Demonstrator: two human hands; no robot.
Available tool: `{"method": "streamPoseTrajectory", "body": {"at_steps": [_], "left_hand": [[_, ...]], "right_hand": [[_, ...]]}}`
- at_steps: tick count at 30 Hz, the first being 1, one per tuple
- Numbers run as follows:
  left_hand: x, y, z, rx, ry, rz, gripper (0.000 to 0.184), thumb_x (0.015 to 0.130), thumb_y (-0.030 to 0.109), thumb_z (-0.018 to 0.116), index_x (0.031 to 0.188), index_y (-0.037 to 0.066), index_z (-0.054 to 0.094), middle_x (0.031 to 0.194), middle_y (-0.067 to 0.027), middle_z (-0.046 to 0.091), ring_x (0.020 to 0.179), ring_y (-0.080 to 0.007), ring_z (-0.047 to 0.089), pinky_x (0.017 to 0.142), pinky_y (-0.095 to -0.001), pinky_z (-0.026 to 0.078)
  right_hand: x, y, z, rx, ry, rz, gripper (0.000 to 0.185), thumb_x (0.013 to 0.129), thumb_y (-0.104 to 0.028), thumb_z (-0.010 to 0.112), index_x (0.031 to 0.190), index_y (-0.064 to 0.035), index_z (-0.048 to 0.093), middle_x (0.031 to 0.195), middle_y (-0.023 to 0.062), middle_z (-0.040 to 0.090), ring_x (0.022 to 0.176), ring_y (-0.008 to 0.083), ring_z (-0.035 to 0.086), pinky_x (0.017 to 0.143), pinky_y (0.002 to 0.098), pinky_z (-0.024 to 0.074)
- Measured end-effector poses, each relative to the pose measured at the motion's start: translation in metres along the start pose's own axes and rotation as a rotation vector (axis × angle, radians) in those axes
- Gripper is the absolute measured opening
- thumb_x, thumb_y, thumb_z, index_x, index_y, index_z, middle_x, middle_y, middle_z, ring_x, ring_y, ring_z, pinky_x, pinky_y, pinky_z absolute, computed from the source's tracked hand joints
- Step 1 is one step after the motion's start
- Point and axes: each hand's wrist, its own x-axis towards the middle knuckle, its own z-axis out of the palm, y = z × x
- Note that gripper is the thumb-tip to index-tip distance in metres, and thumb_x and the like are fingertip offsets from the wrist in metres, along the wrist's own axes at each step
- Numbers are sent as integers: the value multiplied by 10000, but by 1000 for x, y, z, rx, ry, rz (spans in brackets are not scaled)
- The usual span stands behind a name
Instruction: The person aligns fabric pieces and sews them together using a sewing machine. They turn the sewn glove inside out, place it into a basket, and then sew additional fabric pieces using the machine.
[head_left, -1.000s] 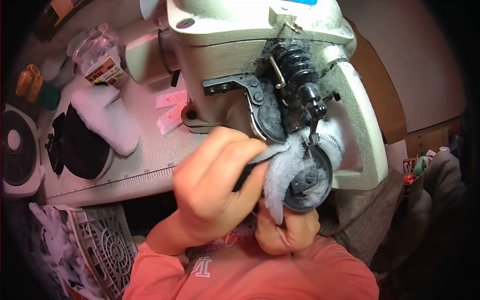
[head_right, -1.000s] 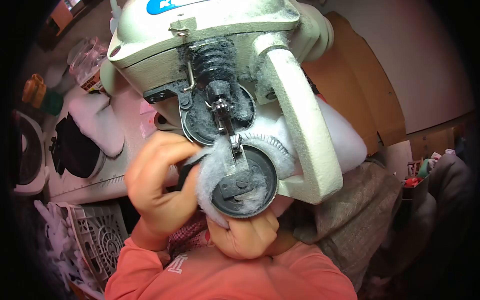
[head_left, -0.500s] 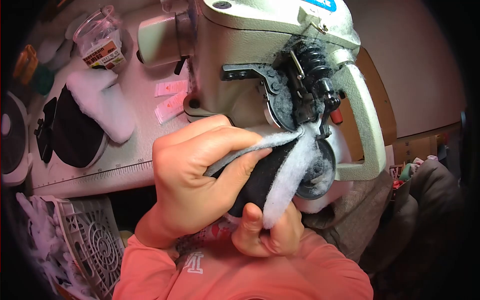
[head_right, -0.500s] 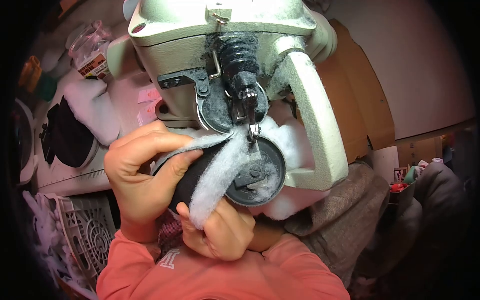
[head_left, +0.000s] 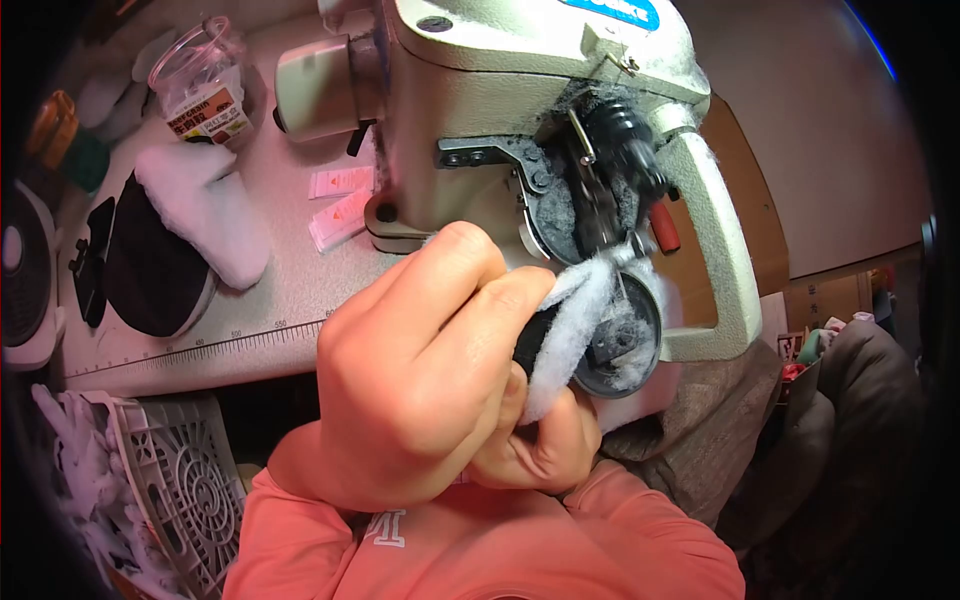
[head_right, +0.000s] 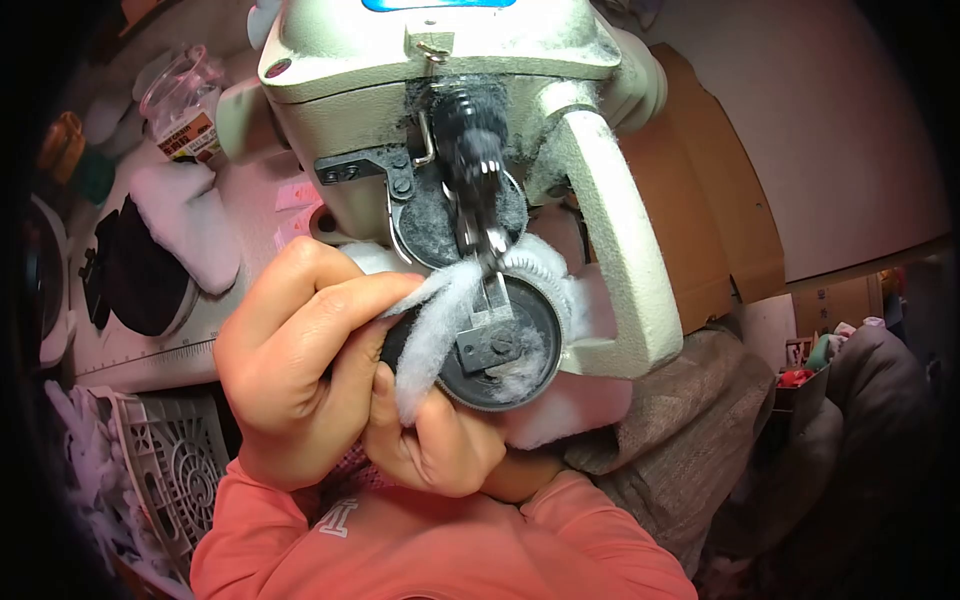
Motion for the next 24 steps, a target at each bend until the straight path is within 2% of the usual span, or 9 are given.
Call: {"method": "streamPoseTrajectory", "body": {"at_steps": [10,13,14,16,17,18,19,21,24], "left_hand": [[-7,-11,4,-138,63,16,239,678,-137,666,896,-38,656,769,-71,542,697,-164,536,602,-260,422],[-16,-13,-1,-348,31,-261,158,719,-106,645,860,-45,608,804,-65,539,740,-138,518,645,-250,415],[-19,-19,0,-407,43,-242,103,749,-70,664,828,-38,605,771,-53,532,674,-103,497,581,-231,398],[-21,-23,3,-518,65,-241,109,791,-18,685,762,-20,581,737,-24,516,611,-46,455,514,-190,360],[-22,-25,5,-529,71,-242,109,791,-18,685,762,-20,581,737,-24,516,611,-46,455,514,-190,360],[-23,-26,7,-562,88,-243,112,792,-15,685,758,-15,578,733,-22,515,605,-48,447,510,-192,354],[-25,-26,7,-594,103,-246,116,793,-13,685,754,-10,576,729,-21,514,600,-51,439,506,-195,347],[-25,-26,7,-604,114,-230,122,802,-4,680,750,2,570,720,-16,511,590,-54,427,507,-202,333],[-28,-27,8,-616,134,-201,117,815,-3,668,752,10,571,712,-15,510,581,-62,424,511,-215,324]], "right_hand": [[0,4,1,17,51,-50,76,850,-39,666,825,17,622,677,97,646,573,171,621,523,277,480],[0,-7,-10,19,127,-155,81,814,-25,641,866,37,647,681,99,643,547,168,591,502,271,464],[6,0,-29,90,34,-305,141,864,-137,642,847,3,633,692,56,594,528,149,541,482,258,406],[26,-13,-45,150,226,-321,146,760,-193,750,875,-134,683,756,-21,563,620,105,551,549,206,413],[51,-12,-57,31,53,-428,202,954,-271,518,1000,-79,561,785,2,437,673,132,432,536,276,311],[79,-9,-75,37,-75,-484,215,696,-117,734,907,-129,694,786,11,582,654,160,559,572,214,413],[98,1,-71,-103,-231,-679,213,894,-203,534,1012,-31,574,835,76,519,693,194,472,565,320,377],[119,-6,-69,-64,-429,-616,245,792,-205,662,907,11,679,847,156,627,734,257,586,694,354,456],[138,-10,-63,-105,-773,-667,284,731,-250,714,880,-12,670,874,105,630,811,297,602,739,371,456]]}}
